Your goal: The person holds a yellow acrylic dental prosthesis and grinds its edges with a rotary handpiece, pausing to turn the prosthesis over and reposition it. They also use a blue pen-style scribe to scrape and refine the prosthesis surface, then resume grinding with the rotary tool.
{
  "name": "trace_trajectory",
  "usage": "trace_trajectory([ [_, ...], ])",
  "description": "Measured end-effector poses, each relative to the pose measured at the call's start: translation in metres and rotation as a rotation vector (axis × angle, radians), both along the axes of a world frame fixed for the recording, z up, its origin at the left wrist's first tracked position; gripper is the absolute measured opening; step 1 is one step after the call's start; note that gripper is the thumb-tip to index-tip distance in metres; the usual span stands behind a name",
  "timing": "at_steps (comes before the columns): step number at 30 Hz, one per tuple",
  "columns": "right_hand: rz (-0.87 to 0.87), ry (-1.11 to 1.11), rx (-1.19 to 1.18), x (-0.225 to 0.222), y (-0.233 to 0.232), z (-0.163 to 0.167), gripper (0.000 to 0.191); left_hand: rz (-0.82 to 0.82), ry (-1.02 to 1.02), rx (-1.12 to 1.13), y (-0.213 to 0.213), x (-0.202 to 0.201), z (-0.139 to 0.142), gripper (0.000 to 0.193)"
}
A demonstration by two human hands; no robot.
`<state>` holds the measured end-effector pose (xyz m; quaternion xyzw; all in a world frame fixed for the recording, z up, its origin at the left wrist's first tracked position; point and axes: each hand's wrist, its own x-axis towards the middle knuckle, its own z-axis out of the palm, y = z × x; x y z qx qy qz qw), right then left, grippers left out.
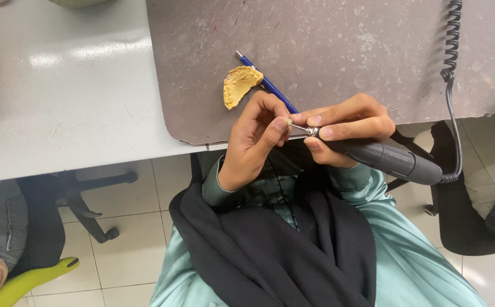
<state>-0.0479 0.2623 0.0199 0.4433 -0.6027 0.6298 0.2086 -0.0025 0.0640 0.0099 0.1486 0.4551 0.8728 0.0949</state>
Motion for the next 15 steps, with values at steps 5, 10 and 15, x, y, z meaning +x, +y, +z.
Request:
trace_trajectory([
  [5,0.039,0.045,-0.004,-0.0060,0.0010,-0.0017,0.027,-0.007,-0.006,-0.030,-0.0017,-0.0008,-0.0007,0.017],
  [10,0.041,0.054,0.006,-0.0066,0.0016,-0.0017,0.027,0.004,0.000,-0.024,-0.0008,-0.0008,-0.0002,0.016],
  [15,0.056,0.051,0.024,-0.0054,0.0020,-0.0006,0.027,0.007,0.007,-0.022,-0.0003,-0.0006,0.0001,0.015],
])
